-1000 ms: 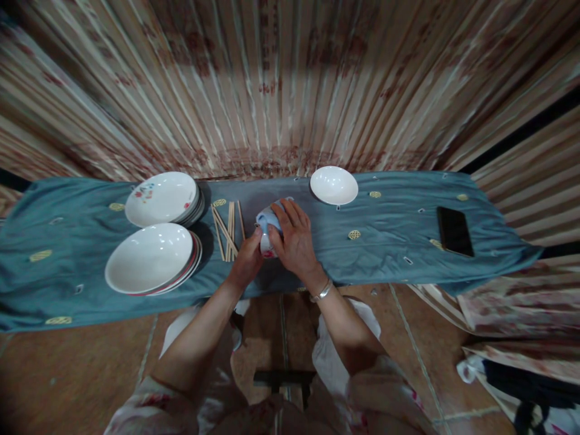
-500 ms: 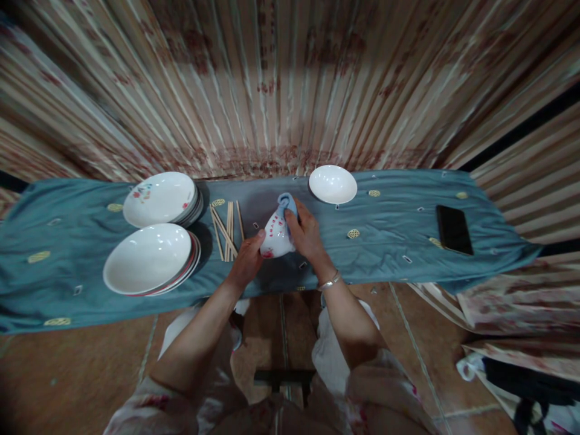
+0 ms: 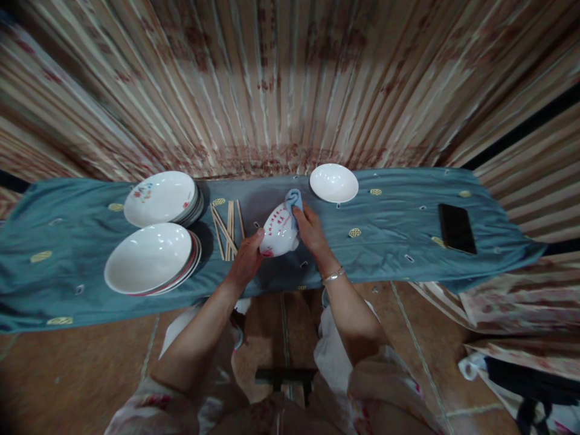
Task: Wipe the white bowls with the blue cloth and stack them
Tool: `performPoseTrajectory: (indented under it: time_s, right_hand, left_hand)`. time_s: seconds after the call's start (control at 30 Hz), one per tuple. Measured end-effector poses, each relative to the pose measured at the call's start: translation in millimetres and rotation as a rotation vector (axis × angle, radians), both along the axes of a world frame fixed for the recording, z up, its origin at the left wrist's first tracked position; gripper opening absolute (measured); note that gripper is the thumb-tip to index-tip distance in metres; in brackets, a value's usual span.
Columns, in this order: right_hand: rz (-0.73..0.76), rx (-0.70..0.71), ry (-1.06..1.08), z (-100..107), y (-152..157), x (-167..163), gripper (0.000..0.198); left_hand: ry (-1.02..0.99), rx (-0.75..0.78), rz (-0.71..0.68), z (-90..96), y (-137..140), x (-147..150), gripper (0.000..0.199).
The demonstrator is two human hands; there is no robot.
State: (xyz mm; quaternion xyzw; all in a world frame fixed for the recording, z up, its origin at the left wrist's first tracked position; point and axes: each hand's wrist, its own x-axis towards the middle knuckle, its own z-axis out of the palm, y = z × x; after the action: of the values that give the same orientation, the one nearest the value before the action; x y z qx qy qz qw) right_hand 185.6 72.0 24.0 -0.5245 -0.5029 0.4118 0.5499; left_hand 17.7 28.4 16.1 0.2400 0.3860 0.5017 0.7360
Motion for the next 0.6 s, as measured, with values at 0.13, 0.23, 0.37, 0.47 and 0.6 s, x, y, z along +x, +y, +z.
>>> performPoseTrajectory:
  time_s: [0.13, 0.23, 0.37, 0.47, 0.6]
  right_hand:
    - [-0.004, -0.042, 0.057, -1.9, 1.2, -0.1, 0.040]
    - [-0.008, -0.073, 0.103, -5.4, 2.6, -2.5, 0.040]
    - [-0.011, -0.107, 0.155, -16.4, 6.4, -7.9, 0.041]
    - [-0.017, -0.123, 0.156, -27.3, 9.2, -11.3, 0.042]
    - [-0.038, -0.129, 0.149, -39.8, 12.6, -13.5, 0.042]
  left_hand:
    - [0.151, 0.142, -0.055, 3.1, 0.9, -0.4, 0.052]
    - [0.160, 0.159, -0.036, 9.0, 0.8, -0.4, 0.051]
    - [0.098, 0.142, 0.005, 14.6, 1.5, -0.6, 0.043]
    - [0.043, 0.102, 0.045, 13.3, 3.5, -1.4, 0.038]
    - [-0.028, 0.082, 0.067, 12.7, 4.9, -1.7, 0.035]
